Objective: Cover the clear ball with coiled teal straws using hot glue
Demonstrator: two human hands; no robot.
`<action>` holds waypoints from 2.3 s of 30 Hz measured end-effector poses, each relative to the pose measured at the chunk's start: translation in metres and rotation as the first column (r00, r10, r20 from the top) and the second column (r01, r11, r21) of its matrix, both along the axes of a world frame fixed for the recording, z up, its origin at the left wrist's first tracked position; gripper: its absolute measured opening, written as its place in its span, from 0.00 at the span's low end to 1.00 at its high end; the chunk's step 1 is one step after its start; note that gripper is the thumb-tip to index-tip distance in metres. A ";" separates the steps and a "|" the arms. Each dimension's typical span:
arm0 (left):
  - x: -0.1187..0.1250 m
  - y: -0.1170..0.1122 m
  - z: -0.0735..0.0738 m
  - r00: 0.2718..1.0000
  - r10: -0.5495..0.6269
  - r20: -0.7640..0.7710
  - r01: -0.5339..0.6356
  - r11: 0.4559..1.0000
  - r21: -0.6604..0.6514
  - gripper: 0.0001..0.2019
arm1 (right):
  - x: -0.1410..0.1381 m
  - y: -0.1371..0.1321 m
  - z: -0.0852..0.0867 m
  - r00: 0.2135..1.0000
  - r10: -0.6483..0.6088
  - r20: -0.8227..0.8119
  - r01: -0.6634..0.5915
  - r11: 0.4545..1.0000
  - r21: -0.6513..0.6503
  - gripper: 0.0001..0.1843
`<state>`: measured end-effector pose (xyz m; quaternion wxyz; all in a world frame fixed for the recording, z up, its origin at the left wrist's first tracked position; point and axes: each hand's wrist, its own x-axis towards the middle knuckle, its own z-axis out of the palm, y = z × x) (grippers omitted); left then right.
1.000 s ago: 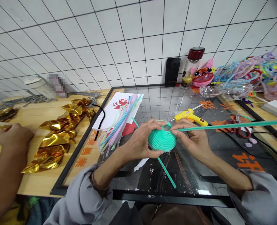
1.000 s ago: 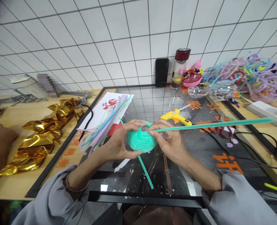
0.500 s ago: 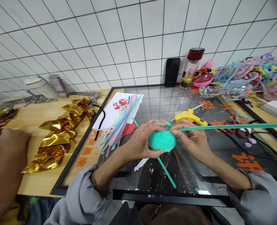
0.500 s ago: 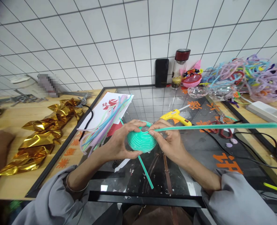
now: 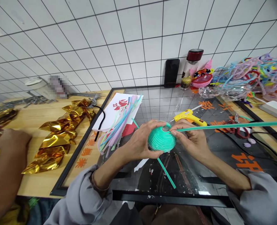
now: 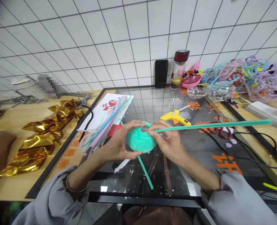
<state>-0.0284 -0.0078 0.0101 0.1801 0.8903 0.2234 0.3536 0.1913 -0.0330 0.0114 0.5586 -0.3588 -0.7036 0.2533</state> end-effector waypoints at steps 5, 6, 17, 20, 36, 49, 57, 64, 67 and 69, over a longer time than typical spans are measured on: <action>0.000 0.002 0.001 0.999 -0.048 0.007 0.048 0.999 0.024 0.37 | 0.000 0.000 0.000 1.000 0.002 -0.002 -0.002 1.000 0.009 0.06; 0.000 0.002 0.001 0.998 -0.056 0.011 0.056 0.998 0.018 0.36 | -0.001 0.000 0.000 1.000 0.000 -0.001 0.000 1.000 0.012 0.06; 0.002 -0.001 0.001 1.000 -0.003 0.002 0.003 1.000 -0.006 0.43 | 0.001 -0.001 -0.003 1.000 -0.012 0.006 0.012 1.000 0.015 0.05; 0.001 -0.002 0.000 1.000 0.009 0.000 -0.009 0.999 0.041 0.46 | 0.002 -0.002 -0.003 1.000 -0.020 0.008 0.020 1.000 0.014 0.06; 0.003 0.000 -0.002 0.999 -0.021 0.040 0.022 1.000 -0.009 0.38 | 0.002 -0.004 -0.001 0.982 -0.077 0.175 0.050 0.987 0.155 0.04; 0.002 -0.003 0.005 1.000 -0.004 -0.012 0.003 0.998 -0.060 0.41 | 0.009 -0.004 0.007 0.968 -0.127 0.217 0.050 0.944 0.327 0.10; 0.000 0.002 -0.001 0.998 -0.050 0.037 0.053 0.995 -0.089 0.26 | 0.047 0.024 -0.001 0.820 -0.478 0.314 0.431 0.878 0.209 0.08; -0.003 0.001 0.002 0.997 -0.056 0.059 0.064 0.989 -0.135 0.21 | 0.075 0.043 -0.012 0.267 -0.370 0.890 0.675 0.731 0.102 0.23; -0.004 0.002 0.002 0.996 -0.068 0.061 0.075 0.989 -0.127 0.20 | 0.072 0.044 -0.011 0.237 -0.290 0.927 0.692 0.720 0.048 0.25; -0.005 0.003 0.001 0.995 -0.083 0.059 0.089 0.990 -0.110 0.19 | 0.071 0.046 -0.011 0.261 -0.281 0.923 0.695 0.719 0.022 0.23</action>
